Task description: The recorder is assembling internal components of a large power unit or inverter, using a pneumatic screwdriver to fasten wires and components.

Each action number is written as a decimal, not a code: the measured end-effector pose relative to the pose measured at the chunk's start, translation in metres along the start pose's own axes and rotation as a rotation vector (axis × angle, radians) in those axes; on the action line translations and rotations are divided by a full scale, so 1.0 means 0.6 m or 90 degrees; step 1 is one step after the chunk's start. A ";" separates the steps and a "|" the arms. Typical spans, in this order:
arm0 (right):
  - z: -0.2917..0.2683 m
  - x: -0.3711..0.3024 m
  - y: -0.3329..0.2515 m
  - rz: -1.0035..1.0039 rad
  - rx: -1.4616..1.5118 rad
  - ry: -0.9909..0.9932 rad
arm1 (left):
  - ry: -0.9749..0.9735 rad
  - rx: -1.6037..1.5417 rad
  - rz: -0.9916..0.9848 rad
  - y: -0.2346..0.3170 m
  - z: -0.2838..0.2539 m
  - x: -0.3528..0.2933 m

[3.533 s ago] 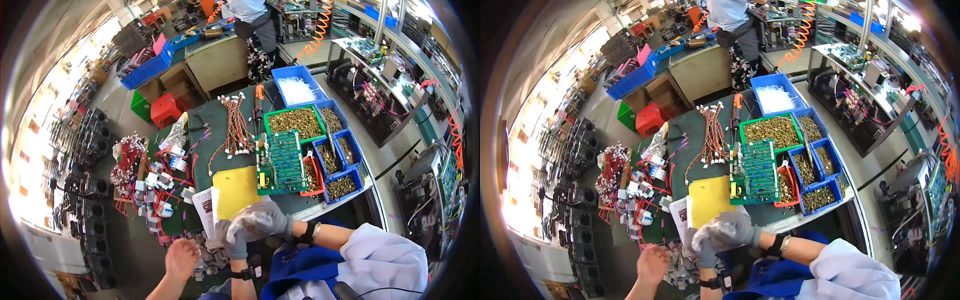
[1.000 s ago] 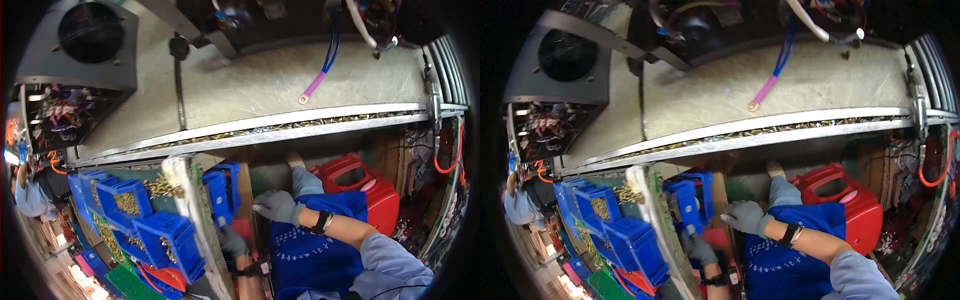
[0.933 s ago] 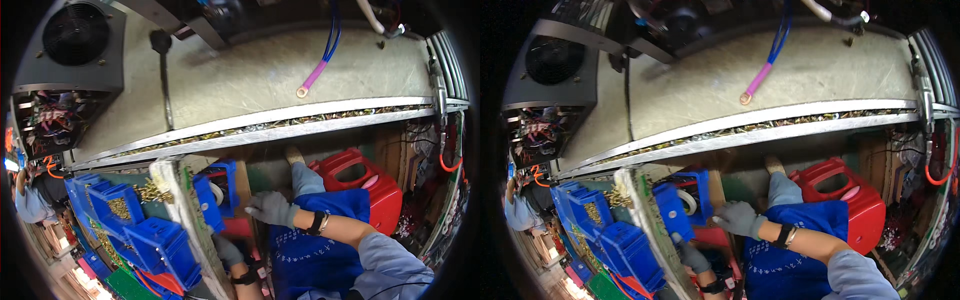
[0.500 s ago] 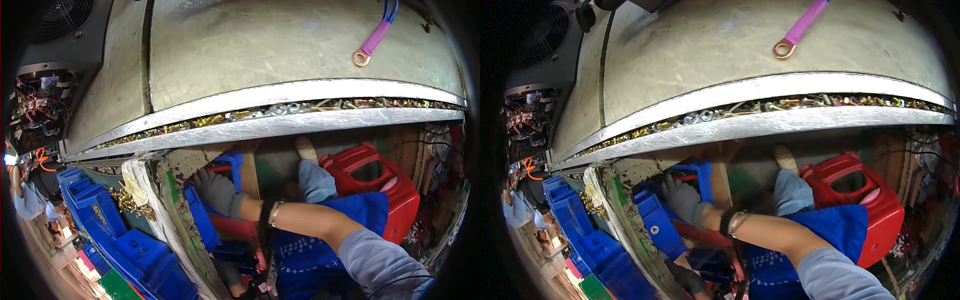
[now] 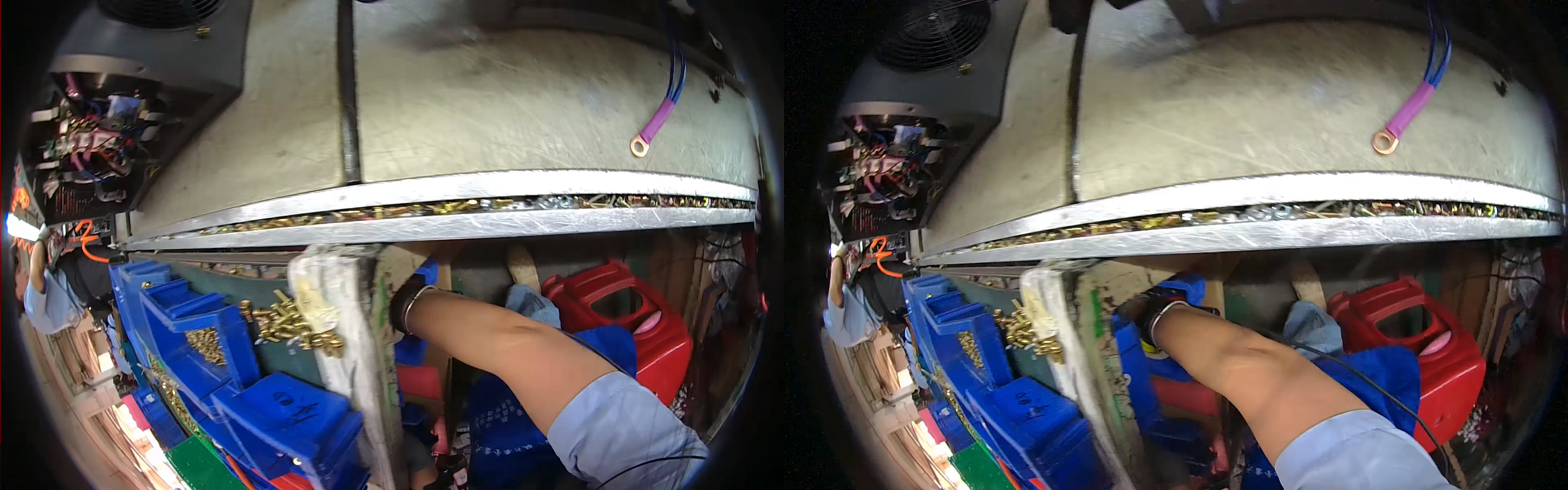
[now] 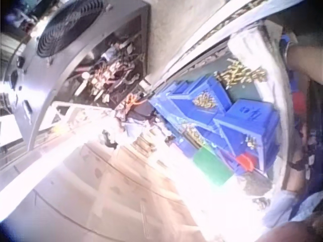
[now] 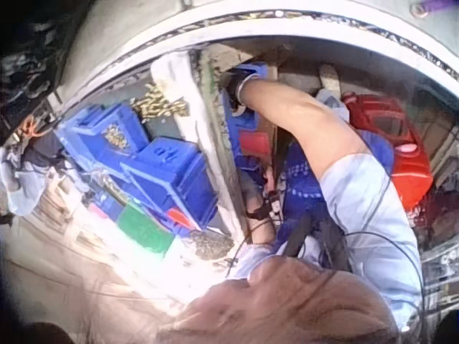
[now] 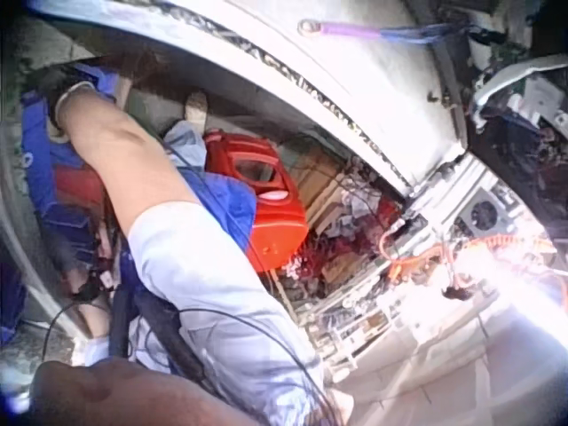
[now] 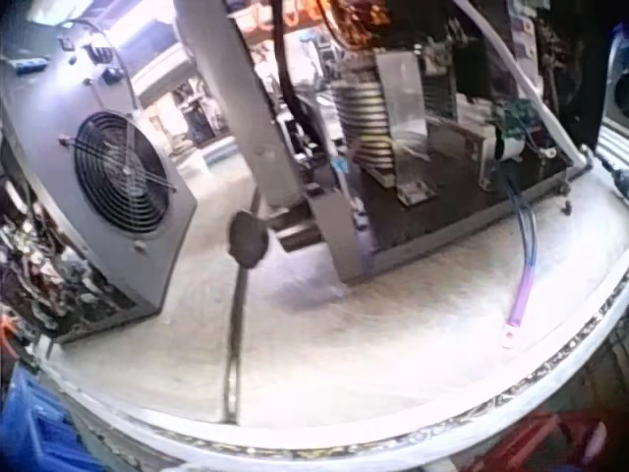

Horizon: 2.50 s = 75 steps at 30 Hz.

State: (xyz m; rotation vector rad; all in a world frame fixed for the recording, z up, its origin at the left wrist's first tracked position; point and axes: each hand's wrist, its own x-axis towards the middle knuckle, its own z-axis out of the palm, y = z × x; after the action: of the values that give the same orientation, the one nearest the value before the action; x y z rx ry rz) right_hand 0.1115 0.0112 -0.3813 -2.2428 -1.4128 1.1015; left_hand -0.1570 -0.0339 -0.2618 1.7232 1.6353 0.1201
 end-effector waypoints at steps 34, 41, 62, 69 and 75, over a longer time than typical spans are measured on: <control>-0.370 -0.694 -0.169 0.180 0.892 0.403 | -0.601 -0.511 0.279 0.304 -0.055 -0.232; -0.441 -0.597 -0.334 -0.015 1.043 -0.128 | -0.105 -0.474 0.263 0.352 -0.233 -0.262; -0.315 -0.463 -0.579 -0.179 0.444 -0.189 | 0.205 0.087 0.277 0.025 -0.527 0.023; -0.291 -0.444 -0.575 -0.055 0.697 -0.333 | 0.185 -0.104 0.260 0.046 -0.552 -0.126; -0.243 -0.389 -0.593 -0.203 0.487 -0.444 | 0.326 -0.074 0.143 0.092 -0.582 -0.312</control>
State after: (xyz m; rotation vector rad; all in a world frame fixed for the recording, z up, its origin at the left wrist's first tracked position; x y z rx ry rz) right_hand -0.0704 0.0081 0.0301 -1.1020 -1.1767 1.9694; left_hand -0.3334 -0.0422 0.0974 1.8786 1.7315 0.8057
